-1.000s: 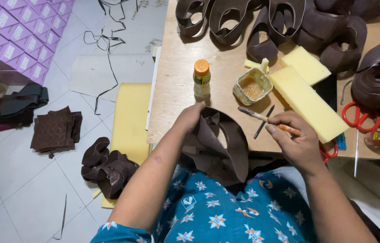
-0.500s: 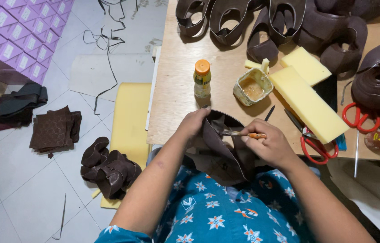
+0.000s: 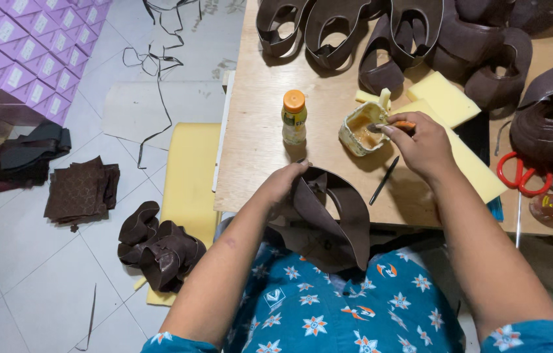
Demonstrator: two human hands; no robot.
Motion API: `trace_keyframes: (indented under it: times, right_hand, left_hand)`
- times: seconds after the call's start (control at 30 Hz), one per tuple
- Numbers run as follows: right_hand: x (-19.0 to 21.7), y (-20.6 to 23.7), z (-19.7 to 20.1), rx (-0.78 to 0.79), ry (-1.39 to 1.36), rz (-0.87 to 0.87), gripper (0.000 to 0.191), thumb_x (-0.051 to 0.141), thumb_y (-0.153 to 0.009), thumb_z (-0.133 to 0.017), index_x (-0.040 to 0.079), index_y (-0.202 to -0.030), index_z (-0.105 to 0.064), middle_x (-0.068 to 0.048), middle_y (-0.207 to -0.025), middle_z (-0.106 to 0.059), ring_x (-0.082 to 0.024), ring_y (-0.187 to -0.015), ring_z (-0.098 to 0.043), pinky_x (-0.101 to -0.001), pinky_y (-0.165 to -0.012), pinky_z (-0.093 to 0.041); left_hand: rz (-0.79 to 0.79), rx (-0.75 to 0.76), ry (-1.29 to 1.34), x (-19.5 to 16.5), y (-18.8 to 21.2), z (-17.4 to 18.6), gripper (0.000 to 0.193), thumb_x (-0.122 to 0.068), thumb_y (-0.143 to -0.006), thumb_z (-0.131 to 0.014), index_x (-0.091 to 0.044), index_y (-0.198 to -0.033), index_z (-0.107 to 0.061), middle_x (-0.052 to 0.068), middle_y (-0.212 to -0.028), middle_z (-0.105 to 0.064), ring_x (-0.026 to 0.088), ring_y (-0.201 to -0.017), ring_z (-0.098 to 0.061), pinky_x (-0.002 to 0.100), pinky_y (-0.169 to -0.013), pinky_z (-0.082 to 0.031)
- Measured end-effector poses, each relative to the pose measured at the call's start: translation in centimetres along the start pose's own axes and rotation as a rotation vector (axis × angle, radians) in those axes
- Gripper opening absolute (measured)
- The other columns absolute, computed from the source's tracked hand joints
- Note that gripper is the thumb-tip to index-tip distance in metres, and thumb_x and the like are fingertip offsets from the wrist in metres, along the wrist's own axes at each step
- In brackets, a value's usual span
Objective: The person applies adhesive to the edges of a brown shoe upper using a brush and then presses the edges together to bond them. The person repeats this process on multiple shoe uppers, handling them one at a time.
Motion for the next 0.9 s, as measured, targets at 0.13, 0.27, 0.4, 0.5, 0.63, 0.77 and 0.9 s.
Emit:
trace_keyframes:
  times: [0.13,0.27,0.4,0.5,0.63,0.77,0.9]
  right_hand:
    - [-0.5,-1.6,-1.7,0.12,0.088,-0.151,0.027,0.029,-0.096,-0.075,0.008,-0.113,-0.074,-0.012,-0.107,-0.074,-0.022,-0.093,-0.071,-0.0347,-0.083,-0.054]
    - [0.9,-0.2,1.1,-0.074,-0.01,0.012,0.022,0.024,-0.102,-0.073,0.009,-0.118,-0.074,-0.013,-0.108,-0.071,-0.02,-0.097,-0.07,-0.031,-0.086,-0.055]
    - [2.1,2.1,2.8,-0.068,0.058,0.019,0.022,0.016,-0.101,-0.075,0.007,-0.121,-0.072,-0.01,-0.109,-0.073,-0.017,-0.094,-0.072,-0.03,-0.084,-0.055]
    - [2.7,4.8,1.6,0.128,-0.528,-0.208,0.02,0.016,-0.099,-0.072,0.008,-0.116,-0.073,-0.009,-0.097,-0.071,-0.017,-0.088,-0.068,-0.0293,-0.081,-0.056]
    - [6.3,7.2,-1.1,0.214,-0.433,0.066,0.016,0.013,-0.093,-0.078,0.004,-0.102,-0.069,-0.008,-0.104,-0.069,-0.018,-0.098,-0.068,-0.03,-0.087,-0.056]
    - [8.9,7.5,-1.0,0.115,-0.338,0.237,0.025,0.014,-0.088,-0.079,0.003,-0.109,-0.071,-0.01,-0.111,-0.069,-0.019,-0.105,-0.068,-0.0298,-0.091,-0.055]
    - [9.7,7.4,-1.2,0.179,-0.239,0.216,0.027,0.016,-0.084,-0.081,0.005,-0.108,-0.075,-0.009,-0.104,-0.071,-0.018,-0.096,-0.071,-0.0292,-0.083,-0.055]
  left_hand:
    - [0.047,-0.002,0.034,0.4,0.6,0.0,0.044,-0.041,-0.094,-0.057,-0.009,-0.123,-0.067,0.008,-0.105,-0.074,0.02,-0.092,-0.07,0.035,-0.081,-0.058]
    - [0.052,0.011,0.026,0.7,0.7,0.3,0.046,-0.044,-0.095,-0.054,-0.013,-0.125,-0.068,0.007,-0.103,-0.074,0.02,-0.091,-0.069,0.035,-0.079,-0.057]
    - [0.055,0.039,0.077,1.2,0.1,0.7,0.051,-0.048,-0.098,-0.055,-0.006,-0.123,-0.067,0.011,-0.103,-0.075,0.023,-0.091,-0.07,0.035,-0.079,-0.058]
    - [0.061,0.072,0.114,1.5,-0.4,0.9,0.049,-0.047,-0.097,-0.054,-0.008,-0.124,-0.067,0.011,-0.103,-0.074,0.023,-0.09,-0.072,0.037,-0.078,-0.061]
    - [0.069,0.108,0.138,1.9,-0.4,0.8,0.047,-0.044,-0.098,-0.051,-0.009,-0.126,-0.066,0.011,-0.106,-0.075,0.023,-0.089,-0.073,0.038,-0.076,-0.062]
    - [0.045,0.101,0.07,1.8,-0.2,0.8,0.048,-0.044,-0.1,-0.05,-0.009,-0.129,-0.066,0.011,-0.107,-0.074,0.023,-0.088,-0.071,0.038,-0.075,-0.059]
    - [0.036,0.111,0.1,1.6,0.2,1.0,0.049,-0.043,-0.099,-0.05,-0.008,-0.13,-0.066,0.012,-0.109,-0.075,0.024,-0.092,-0.073,0.039,-0.082,-0.06]
Point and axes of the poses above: each hand's wrist, its own y-axis away from the middle knuckle, its own z-axis out of the back of the hand, x = y × z, the point moved 4 cm from there along -y, towards the middle knuckle
